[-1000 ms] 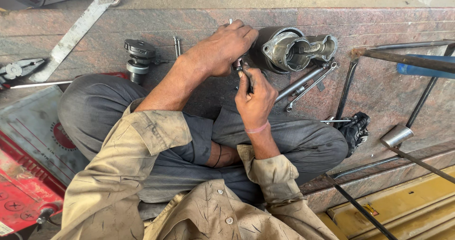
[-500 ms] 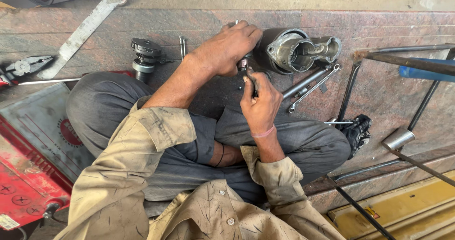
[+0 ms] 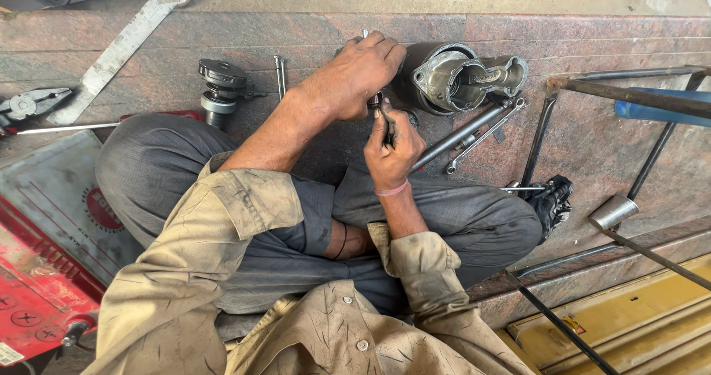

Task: The person sits on the ground repairing a starter motor. They use a screwdriver on the solenoid terminal, separate the drive end housing from the armature, remove the end cap and brush holder, handle the copper commutator and springs, then reassemble the components and set the unit with other parts.

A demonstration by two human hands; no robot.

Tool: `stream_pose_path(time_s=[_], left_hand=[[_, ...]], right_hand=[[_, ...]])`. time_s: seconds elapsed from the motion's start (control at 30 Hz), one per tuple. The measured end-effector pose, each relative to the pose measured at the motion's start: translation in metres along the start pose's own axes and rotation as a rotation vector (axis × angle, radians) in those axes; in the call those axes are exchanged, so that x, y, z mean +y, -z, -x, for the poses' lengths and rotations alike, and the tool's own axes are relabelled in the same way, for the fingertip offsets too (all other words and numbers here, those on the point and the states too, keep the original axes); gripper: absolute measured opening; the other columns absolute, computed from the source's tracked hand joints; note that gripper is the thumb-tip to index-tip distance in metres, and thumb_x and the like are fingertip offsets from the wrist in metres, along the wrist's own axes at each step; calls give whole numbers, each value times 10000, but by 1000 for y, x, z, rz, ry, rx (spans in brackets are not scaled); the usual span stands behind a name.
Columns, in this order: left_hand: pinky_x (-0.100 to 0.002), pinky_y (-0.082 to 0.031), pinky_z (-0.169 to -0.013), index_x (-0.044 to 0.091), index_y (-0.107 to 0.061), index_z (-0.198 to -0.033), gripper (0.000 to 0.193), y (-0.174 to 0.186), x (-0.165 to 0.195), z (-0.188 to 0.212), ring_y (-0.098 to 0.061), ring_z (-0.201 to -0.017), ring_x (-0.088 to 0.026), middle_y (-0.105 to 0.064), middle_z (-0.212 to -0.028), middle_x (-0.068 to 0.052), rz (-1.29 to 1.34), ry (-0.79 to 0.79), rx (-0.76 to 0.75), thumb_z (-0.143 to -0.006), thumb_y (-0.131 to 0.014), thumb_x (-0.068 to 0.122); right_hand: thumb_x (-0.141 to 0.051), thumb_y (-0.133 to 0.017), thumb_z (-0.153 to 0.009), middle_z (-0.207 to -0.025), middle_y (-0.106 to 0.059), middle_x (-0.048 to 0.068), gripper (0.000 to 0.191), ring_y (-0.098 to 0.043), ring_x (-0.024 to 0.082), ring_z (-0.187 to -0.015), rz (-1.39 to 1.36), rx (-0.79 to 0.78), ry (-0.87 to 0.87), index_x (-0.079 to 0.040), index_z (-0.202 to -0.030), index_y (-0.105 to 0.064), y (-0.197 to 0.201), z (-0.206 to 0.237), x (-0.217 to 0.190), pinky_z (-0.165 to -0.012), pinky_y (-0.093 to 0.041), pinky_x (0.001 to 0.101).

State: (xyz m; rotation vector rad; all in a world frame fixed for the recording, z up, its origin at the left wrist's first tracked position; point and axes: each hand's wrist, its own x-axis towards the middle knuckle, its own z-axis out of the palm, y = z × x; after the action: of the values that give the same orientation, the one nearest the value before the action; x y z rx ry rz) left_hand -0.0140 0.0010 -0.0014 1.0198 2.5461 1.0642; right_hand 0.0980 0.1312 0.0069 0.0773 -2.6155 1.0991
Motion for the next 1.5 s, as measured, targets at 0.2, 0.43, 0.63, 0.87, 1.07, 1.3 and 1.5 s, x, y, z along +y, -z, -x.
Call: stream_pose_path(time_s=[0.2,0.43,0.63,0.87,1.07,1.3,1.5], left_hand=[[-503,-501,-972,-99,-538,-1279,856,2,1,-1,-559,-1175,-379,-627,-1221,-201,17,43,-38,-497,-874,-11],[-496,-509,-976,-68,-556,-1266,807,5,-1,2,-576,-1159,-376,-636,-1214,-178,66,31,-4,-528,-876,-8],[-508,-511,-953,-86,-552,-1252,842,2,0,0,-584,-1128,-371,-636,-1179,-181,36,16,42,-479,-875,-2],[-524,-497,-977,-64,-568,-1214,763,2,0,1,-579,-1152,-368,-644,-1158,-171,30,18,30,-513,-865,-10],[-524,-497,-981,-93,-550,-1241,788,1,1,-1,-572,-1148,-384,-635,-1178,-195,56,29,10,-531,-877,8],[-533,-485,-1006,-97,-558,-1254,838,0,3,-1,-578,-1153,-365,-645,-1185,-194,-15,9,36,-486,-880,-4],[-523,-512,-953,-99,-556,-1239,805,4,3,-1,-572,-1146,-386,-640,-1180,-205,36,30,6,-498,-862,-19]], right_hand=[[-21,-696,-989,-837,-694,139,68,-695,222,-686,-5,-14,-16,13,-1033,-657,2,-3,-4,-615,-509,340],[-23,-716,-979,-807,-681,129,70,-624,203,-611,63,-153,-91,8,-1014,-665,27,-9,-19,-590,-462,343],[-21,-703,-970,-818,-696,127,60,-650,208,-617,58,-115,-62,8,-998,-659,21,-11,-21,-583,-475,347],[-10,-686,-979,-878,-712,144,76,-725,239,-709,7,-88,-51,13,-1050,-673,19,-8,-19,-641,-535,350],[-1,-705,-964,-873,-714,157,74,-709,258,-699,46,-89,-86,13,-1026,-668,19,-8,-16,-646,-523,367],[-16,-695,-967,-879,-708,151,85,-705,256,-698,30,-105,-57,6,-1043,-664,23,-7,-15,-629,-512,360],[-15,-717,-966,-809,-677,149,67,-657,266,-633,64,-107,-80,3,-1000,-662,21,-5,-14,-592,-468,380]])
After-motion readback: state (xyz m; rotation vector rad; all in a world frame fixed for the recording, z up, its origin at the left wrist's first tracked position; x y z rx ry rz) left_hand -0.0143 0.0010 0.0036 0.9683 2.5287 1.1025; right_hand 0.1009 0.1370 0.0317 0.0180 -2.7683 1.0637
